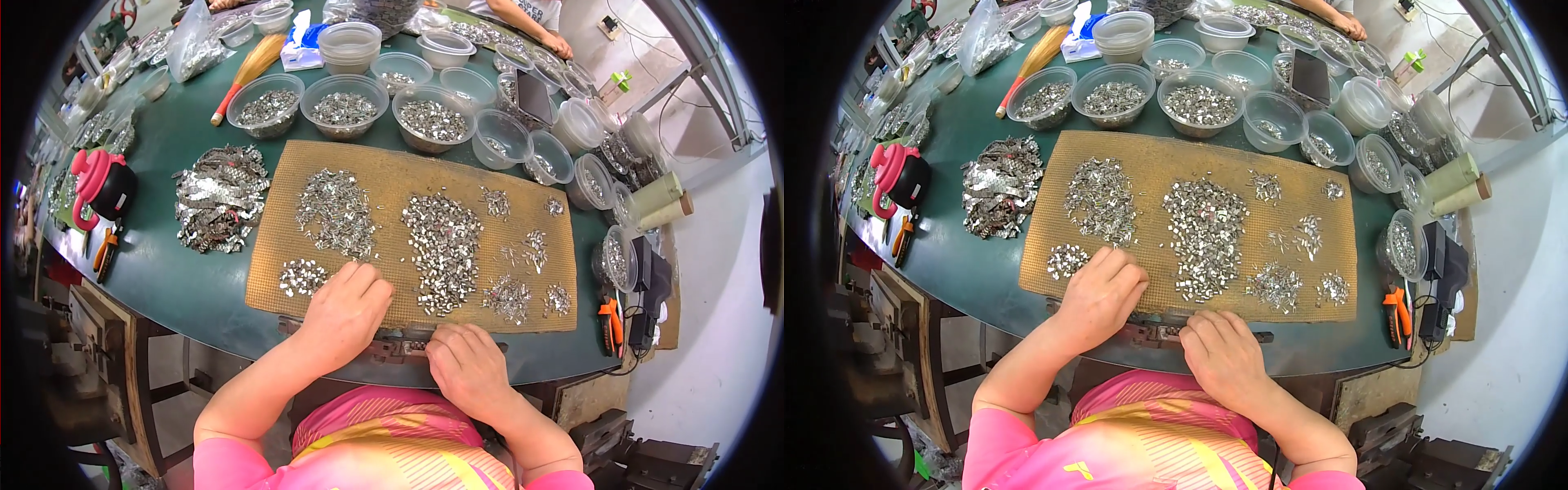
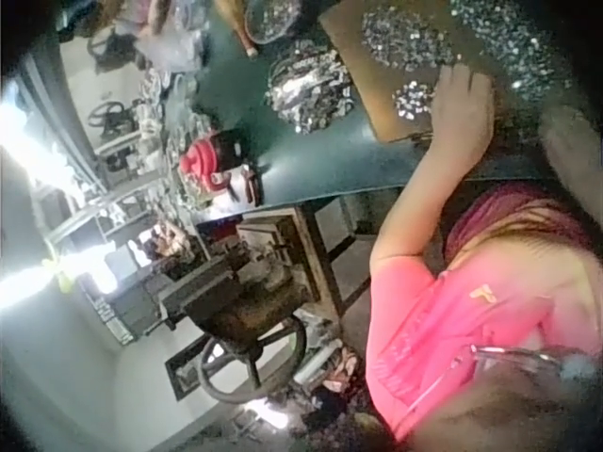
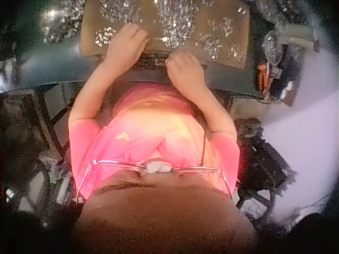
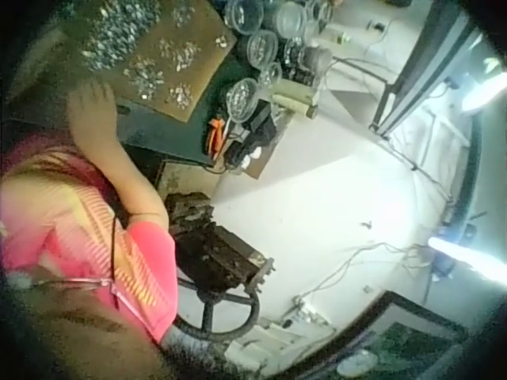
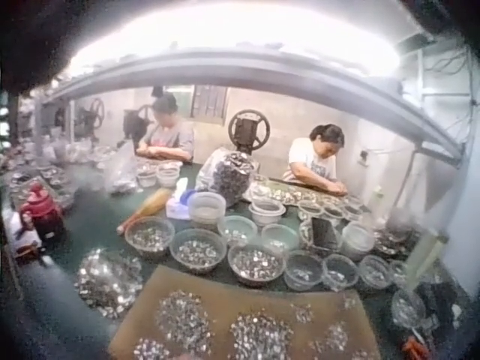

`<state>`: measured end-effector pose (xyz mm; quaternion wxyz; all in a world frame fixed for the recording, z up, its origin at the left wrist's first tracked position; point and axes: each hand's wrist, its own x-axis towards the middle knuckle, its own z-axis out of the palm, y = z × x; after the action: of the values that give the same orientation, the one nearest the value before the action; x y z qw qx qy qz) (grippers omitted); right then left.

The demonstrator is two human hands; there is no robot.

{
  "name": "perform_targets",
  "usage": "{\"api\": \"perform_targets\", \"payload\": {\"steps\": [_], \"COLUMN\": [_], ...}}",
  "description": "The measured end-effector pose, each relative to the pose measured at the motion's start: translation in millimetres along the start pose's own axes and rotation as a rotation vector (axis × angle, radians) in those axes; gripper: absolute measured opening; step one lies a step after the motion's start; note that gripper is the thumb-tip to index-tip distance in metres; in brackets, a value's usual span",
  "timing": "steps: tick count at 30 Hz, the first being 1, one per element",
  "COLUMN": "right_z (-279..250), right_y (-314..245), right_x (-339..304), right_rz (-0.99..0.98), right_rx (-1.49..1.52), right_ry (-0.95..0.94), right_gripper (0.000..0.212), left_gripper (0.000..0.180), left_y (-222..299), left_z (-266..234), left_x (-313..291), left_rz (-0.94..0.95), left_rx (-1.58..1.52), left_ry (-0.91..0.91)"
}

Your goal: Sorting small metal components and placing them into a manual assembly fixture.

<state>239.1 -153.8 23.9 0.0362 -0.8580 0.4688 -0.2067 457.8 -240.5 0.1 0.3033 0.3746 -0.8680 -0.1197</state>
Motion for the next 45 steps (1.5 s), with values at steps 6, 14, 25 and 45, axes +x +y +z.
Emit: {"api": "perform_targets", "payload": {"steps": [6,14,25,45], "right_z": [-6.6,1.7,-0.8,35.4], "right_y": [8.5,5.6,3.8,6.2], "right_x": [-2.2,-3.9,3.5,89.2], "right_rz": [0.098,0.141,0.143,-0.04], "right_rx": [0.222,0.179,0.169,0.04], "right_ry": [-0.035,0.026,-0.008,-0.114], "right_gripper": [0.02,0.02,0.019,0.012], "left_gripper": [0.018,0.016,0.023,0.016], "left_y": [20.5,42.2,23.7,-12.6], "left_z": [-3.9,16.4,-13.7,-26.6], "left_x": [-12.3,-23.1,-33.4,-60.9], "left_rz": [0.011,0.053,-0.032,-0.149], "left_rx": [-0.293,-0.259,-0.302,-0.224], "left_ry": [-0.083,-0.076,0.027,0.188]}}
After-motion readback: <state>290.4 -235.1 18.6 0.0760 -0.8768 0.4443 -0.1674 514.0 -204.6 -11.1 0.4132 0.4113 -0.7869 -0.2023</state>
